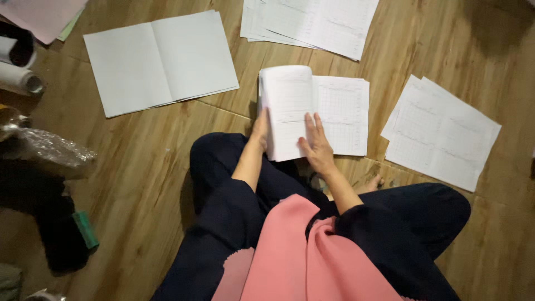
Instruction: The person sits on the floor and organizes a stack of papers with grid lines. They flip through the pages, separate them into smaller piles, and arrange them on the floor.
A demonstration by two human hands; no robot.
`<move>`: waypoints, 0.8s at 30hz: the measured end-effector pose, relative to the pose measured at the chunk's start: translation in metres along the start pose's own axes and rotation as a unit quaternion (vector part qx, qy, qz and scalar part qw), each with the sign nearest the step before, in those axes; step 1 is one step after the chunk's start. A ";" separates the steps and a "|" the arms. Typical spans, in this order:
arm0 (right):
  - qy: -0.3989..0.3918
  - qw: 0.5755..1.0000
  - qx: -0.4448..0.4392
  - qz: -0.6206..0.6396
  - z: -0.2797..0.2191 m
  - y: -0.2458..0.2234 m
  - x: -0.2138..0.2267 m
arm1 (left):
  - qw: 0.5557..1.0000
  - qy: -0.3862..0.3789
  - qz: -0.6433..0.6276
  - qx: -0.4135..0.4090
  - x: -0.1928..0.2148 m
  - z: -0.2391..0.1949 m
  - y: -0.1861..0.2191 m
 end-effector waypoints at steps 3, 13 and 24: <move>-0.025 0.997 0.022 -0.063 -0.005 -0.016 0.000 | 0.982 -0.101 -0.157 -0.036 -0.046 -0.089 0.058; 0.163 0.987 -0.016 0.005 -0.031 0.066 0.046 | 0.975 0.049 0.147 -0.159 0.003 0.005 0.019; 0.240 0.892 -0.336 -0.184 -0.072 0.138 0.089 | 0.990 0.047 0.069 -0.111 0.004 0.016 0.007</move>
Point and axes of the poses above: each hand's wrist, its own z-axis towards the middle knuckle, its own x-axis out of the back of the hand, y = z × x, the point moved 10 cm from there along z, towards the middle knuckle, and after that the axes turned 1 degree about x, right-handed, at the moved point
